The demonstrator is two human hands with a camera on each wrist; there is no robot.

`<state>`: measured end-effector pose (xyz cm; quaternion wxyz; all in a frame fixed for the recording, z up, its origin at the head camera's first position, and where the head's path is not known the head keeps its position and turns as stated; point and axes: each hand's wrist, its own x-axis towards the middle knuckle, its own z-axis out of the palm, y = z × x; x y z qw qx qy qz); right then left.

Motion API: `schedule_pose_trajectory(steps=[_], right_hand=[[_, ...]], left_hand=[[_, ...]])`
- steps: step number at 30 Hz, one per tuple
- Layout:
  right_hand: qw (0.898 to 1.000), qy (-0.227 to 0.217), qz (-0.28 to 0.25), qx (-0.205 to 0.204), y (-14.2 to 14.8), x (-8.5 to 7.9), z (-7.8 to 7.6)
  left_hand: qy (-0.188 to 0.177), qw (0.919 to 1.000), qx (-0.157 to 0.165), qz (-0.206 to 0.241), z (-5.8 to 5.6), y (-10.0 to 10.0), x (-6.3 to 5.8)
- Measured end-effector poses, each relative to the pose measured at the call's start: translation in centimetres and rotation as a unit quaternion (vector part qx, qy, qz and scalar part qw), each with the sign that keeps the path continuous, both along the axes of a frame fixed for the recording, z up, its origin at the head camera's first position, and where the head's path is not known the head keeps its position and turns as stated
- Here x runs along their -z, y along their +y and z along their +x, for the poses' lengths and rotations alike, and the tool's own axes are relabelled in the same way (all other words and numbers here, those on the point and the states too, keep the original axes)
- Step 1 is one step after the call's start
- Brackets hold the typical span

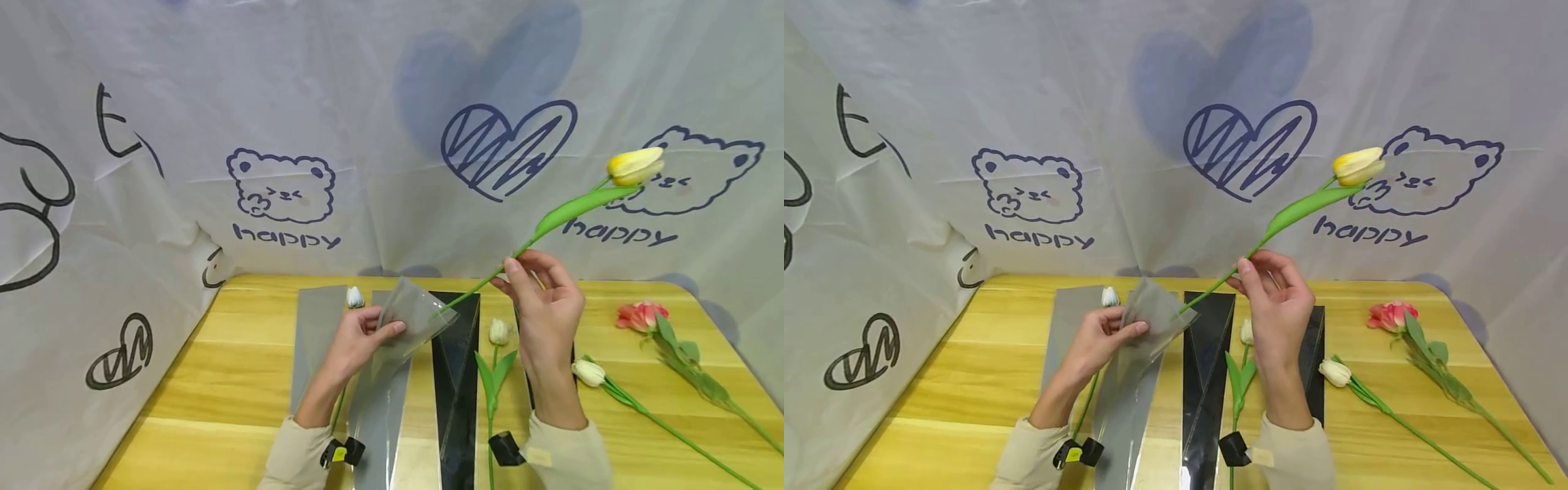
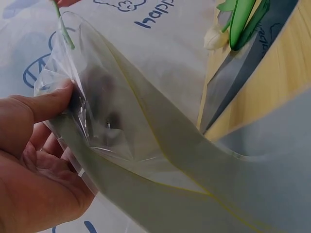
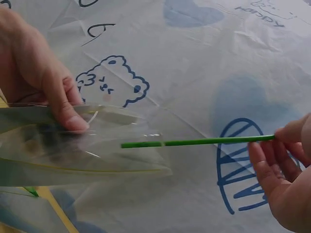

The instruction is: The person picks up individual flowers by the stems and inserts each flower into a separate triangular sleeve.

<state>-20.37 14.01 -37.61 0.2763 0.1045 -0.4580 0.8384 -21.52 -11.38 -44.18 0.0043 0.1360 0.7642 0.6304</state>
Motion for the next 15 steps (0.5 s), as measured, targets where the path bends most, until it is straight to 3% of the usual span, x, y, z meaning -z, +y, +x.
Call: schedule_pose_trajectory(steps=[7, 15], right_hand=[[0.994, -0.045, 0.087, -0.041, -0.7, 0.5, 0.1], [0.976, -0.061, 0.205, -0.047, -1.3, 0.9, 0.2]], left_hand=[[0.002, 0.9999, 0.011, -0.005, 0.3, 0.2, -0.2], [-0.001, 0.9995, 0.031, 0.008, 0.5, 0.5, -0.5]])
